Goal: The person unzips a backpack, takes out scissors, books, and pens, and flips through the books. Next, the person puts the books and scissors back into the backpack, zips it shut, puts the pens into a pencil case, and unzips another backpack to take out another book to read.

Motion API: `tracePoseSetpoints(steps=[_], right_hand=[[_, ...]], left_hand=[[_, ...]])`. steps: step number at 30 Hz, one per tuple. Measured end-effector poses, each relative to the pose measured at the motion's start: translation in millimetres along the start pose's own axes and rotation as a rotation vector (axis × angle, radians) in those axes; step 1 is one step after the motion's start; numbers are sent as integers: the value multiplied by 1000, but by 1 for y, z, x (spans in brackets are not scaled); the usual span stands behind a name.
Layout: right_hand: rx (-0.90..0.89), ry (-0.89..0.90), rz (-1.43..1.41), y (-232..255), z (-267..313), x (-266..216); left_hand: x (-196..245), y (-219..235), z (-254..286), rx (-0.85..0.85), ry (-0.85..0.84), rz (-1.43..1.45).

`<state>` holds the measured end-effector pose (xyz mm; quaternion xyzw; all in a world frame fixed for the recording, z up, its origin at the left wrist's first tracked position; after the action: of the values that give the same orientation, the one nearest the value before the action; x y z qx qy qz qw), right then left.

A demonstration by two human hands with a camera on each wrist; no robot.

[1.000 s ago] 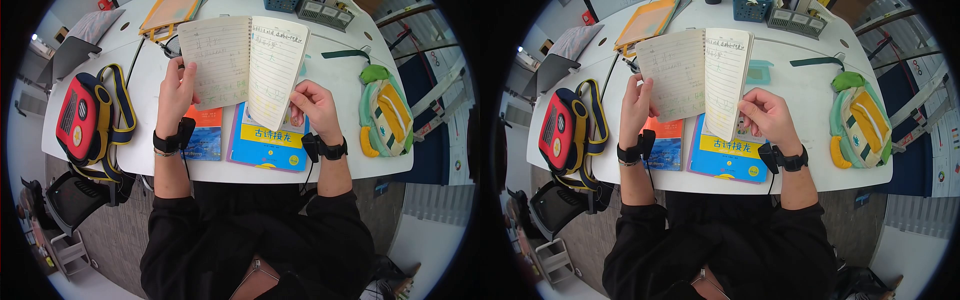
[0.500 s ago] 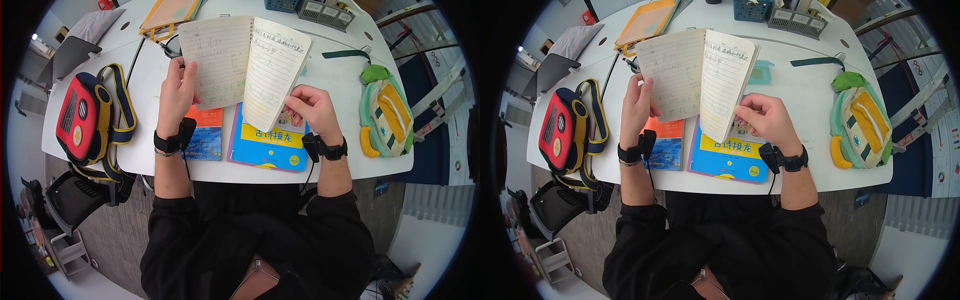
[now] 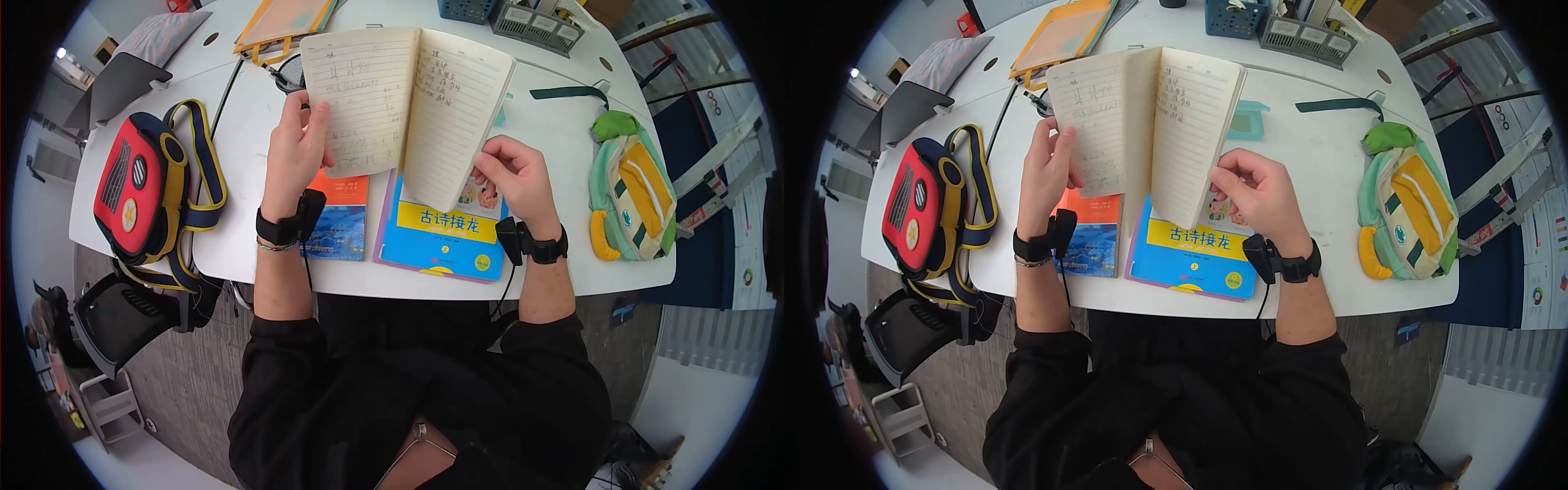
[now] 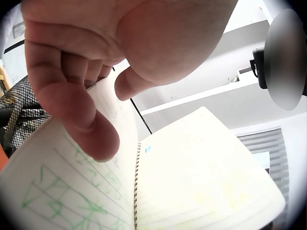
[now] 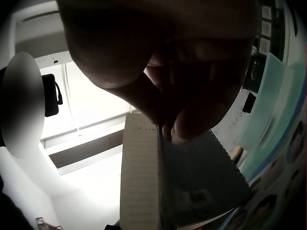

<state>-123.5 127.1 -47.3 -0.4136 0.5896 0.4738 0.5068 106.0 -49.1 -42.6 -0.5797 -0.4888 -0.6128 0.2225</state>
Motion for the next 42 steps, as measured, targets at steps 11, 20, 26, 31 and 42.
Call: tracePoseSetpoints(steps=[11, 20, 26, 31, 42], right_hand=[[290, 109, 9, 33, -9, 9], [386, 143, 7, 36, -14, 14], [399, 138, 69, 37, -14, 16], [432, 133, 145, 45, -15, 23], [375, 134, 159, 42, -14, 19]], left_hand=[[2, -16, 2, -209, 1, 264], [13, -32, 9, -361, 23, 195], [3, -25, 5, -311, 20, 210], [10, -4, 1, -233, 18, 93], [-28, 19, -16, -257, 103, -63]])
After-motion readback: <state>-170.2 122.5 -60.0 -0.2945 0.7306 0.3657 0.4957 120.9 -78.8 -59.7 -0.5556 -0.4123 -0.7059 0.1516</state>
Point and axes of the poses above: each hand's wrist, its own z-axis away from the middle knuckle, its own y-axis out of the back of the hand, x = y × z, the point moved 3 cm from there along -z, towards the middle knuckle, and after that the axes turned 5 degrees about -x, right-handed, at the moved point
